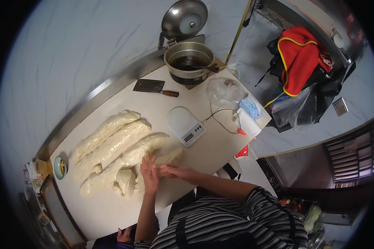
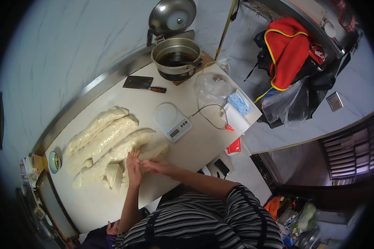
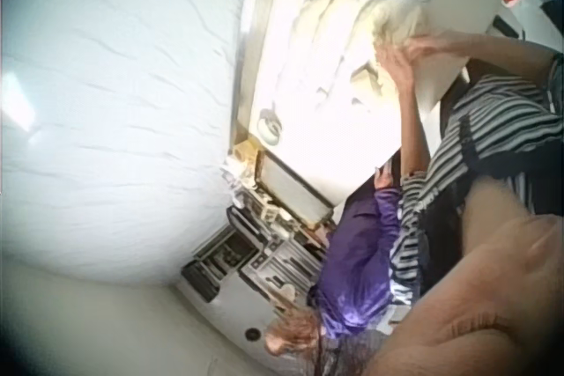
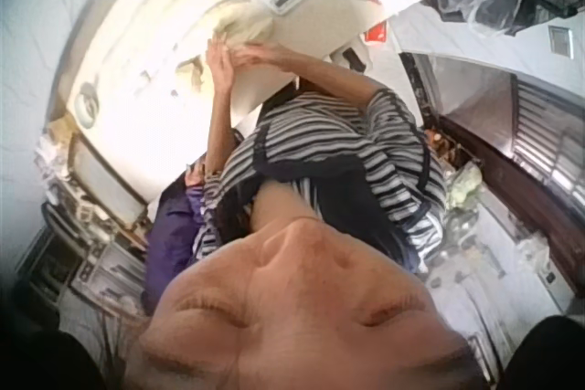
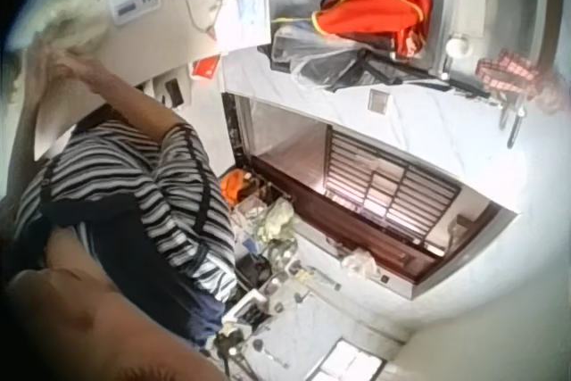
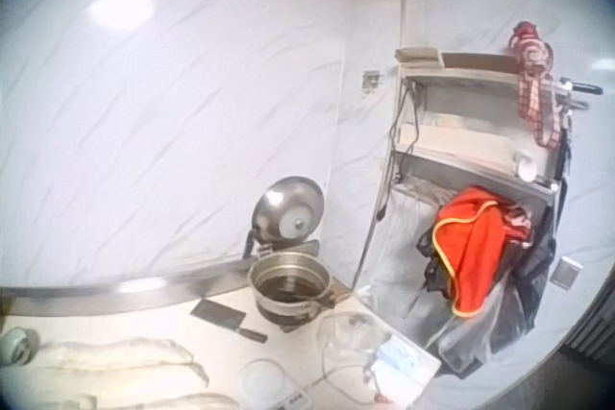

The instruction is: The person brushes egg wash onto long strips of dough, then portions the dough into small pieces and weighs each piece on a digital scale. The person shapes the weighed pieces into small balls and places them on the table.

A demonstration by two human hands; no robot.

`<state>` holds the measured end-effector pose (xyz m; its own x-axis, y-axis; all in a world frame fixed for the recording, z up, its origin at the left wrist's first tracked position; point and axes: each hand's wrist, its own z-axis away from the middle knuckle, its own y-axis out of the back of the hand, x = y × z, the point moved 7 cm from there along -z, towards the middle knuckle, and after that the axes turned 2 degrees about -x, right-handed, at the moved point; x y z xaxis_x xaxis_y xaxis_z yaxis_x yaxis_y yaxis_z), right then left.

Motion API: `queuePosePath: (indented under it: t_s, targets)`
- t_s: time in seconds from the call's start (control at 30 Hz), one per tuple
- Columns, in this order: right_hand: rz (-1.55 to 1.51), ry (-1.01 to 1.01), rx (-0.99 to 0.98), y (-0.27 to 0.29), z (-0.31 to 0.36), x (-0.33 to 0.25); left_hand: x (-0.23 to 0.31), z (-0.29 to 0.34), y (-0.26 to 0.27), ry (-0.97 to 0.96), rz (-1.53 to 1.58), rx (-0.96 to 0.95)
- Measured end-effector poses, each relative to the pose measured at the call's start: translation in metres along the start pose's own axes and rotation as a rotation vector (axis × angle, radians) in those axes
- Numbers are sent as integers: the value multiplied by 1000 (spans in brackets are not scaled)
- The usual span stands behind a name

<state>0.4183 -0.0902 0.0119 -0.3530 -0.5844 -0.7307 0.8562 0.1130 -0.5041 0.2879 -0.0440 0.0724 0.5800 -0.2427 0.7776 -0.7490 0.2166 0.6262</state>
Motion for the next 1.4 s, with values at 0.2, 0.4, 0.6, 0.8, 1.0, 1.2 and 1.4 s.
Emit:
queuePosePath:
  t_s: [0.2,0.4,0.6,0.8,1.0,1.2,1.4]
  targets:
    - [750,358,678,183,38,-72,5,-10,-17,70,212,63]
    - [1401,606,634,246,16,-143,4,-57,-93,222,305,53]
    - [1781,690,415,254,-22,-159,-13,-95,-141,394,-29,95]
    - [1742,765,246,259,-31,-161,-22,-115,-158,515,-97,131]
    - [1748,859,159,253,-30,-165,-29,-120,-164,672,5,219]
    - [1739,942,115,249,-28,-168,-33,-124,-166,731,47,270]
    - [1782,934,71,248,-33,-164,-34,-124,-167,711,42,269]
